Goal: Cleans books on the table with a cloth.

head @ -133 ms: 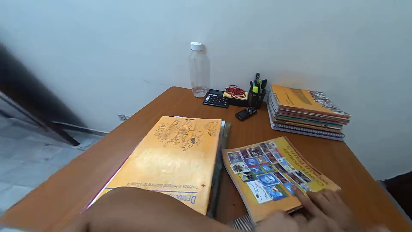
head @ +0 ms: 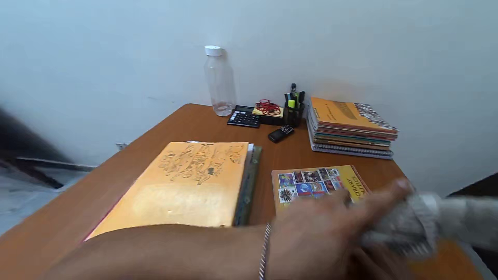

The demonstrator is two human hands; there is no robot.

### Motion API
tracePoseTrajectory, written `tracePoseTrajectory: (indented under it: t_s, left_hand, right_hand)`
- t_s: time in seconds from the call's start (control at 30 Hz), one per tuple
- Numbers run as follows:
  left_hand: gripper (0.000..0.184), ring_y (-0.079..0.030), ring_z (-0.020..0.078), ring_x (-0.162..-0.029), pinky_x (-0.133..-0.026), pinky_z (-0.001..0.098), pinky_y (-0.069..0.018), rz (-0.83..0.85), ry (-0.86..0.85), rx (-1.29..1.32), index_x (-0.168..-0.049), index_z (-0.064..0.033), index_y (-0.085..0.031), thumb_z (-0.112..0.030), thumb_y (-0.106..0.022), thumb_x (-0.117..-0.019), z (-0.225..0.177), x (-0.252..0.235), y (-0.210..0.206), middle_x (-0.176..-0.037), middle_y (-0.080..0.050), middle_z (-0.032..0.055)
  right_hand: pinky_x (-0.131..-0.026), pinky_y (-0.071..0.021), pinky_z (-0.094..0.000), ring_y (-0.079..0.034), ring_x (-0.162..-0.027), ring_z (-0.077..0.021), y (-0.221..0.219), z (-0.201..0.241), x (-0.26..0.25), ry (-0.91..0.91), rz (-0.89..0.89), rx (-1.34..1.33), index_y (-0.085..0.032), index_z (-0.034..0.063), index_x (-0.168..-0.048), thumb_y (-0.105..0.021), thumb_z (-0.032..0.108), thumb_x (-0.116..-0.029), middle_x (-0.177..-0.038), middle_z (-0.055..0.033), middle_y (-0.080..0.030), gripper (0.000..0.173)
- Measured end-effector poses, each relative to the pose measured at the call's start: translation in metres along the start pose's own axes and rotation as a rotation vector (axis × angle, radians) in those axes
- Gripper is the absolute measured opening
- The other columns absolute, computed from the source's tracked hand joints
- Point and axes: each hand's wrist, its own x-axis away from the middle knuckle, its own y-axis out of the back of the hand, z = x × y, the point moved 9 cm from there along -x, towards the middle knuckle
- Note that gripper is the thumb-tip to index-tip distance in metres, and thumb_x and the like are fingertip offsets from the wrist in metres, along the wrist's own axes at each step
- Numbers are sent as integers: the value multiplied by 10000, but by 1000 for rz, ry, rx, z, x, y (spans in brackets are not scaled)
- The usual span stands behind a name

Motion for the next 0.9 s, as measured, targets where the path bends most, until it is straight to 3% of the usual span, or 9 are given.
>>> tracePoseTrajectory:
  t_s: [0.07,0.2,0.3,0.37,0.43,0.57,0.63,0.73,0.9]
  left_hand:
    - [784,-666,237,-669,-490,425,-536,-87,-21,-131,-1576,-275,-434,-76,-699,-865,20,-21,19,-968,-670,76]
    - [634,-704,324,-910,-662,505,-568,-74,-27,-228,-1537,-202,-486,-79,-648,-936,58,-67,22,-1285,-635,170]
    - [697,-705,333,-850,-651,491,-579,114,86,-279,-1596,-260,-381,-186,-695,-978,81,-97,-37,-1401,-549,213]
    - [815,-696,354,-802,-653,505,-581,294,151,-270,-1648,-321,-217,-151,-667,-991,78,-105,-93,-1416,-506,246]
    - [884,-682,403,-829,-704,535,-578,501,173,-234,-1652,-360,-186,-35,-640,-967,60,-100,-147,-1495,-412,292]
    - [765,-632,518,-1056,-815,568,-552,813,153,-226,-1663,-206,-172,60,-473,-1012,20,-82,-218,-1628,-184,354]
    - [763,-626,504,-1087,-845,554,-548,864,185,-255,-1664,-174,-152,63,-467,-1011,19,-84,-226,-1639,-169,338]
    - [757,-617,495,-1098,-862,576,-541,819,274,-268,-1656,-188,-191,68,-496,-1012,50,-94,-214,-1581,-294,311]
    - [749,-630,508,-1094,-875,626,-530,666,502,-431,-1640,-249,-267,12,-560,-1003,167,-97,-154,-1528,-395,295]
  right_hand:
    - [-804,-550,-536,-702,-899,-405,0,-5,5,-48,-41,-20,-781,119,-1165,-672,195,-954,-983,-179,-741,250]
    - [-895,-469,-702,-610,-1123,-575,14,-34,37,-358,-1,-89,-720,28,-1261,-646,384,-966,-1249,-301,-663,468]
    - [-1004,-406,-708,-535,-1246,-596,10,-52,69,-534,-17,-106,-697,55,-1320,-631,355,-991,-1400,-312,-578,450]
    - [-1039,-381,-716,-485,-1310,-602,6,-50,72,-558,2,-112,-669,73,-1364,-579,338,-1019,-1477,-295,-519,444]
    - [-1030,-368,-728,-455,-1347,-593,2,-45,68,-562,33,-121,-657,90,-1383,-549,328,-1032,-1513,-260,-500,437]
    - [-1014,-391,-717,-526,-1307,-550,4,-45,64,-607,1,-99,-710,72,-1304,-546,270,-1018,-1447,-211,-587,385]
    - [-1023,-395,-704,-537,-1303,-538,4,-46,64,-614,-10,-97,-720,71,-1288,-554,258,-1012,-1437,-205,-598,373]
    - [-1025,-394,-701,-524,-1311,-545,2,-47,65,-626,6,-121,-699,83,-1326,-549,263,-1023,-1453,-200,-585,383]
    - [-955,-434,-687,-584,-1227,-533,6,-45,55,-677,12,-54,-704,93,-1324,-568,202,-1010,-1394,-194,-634,359]
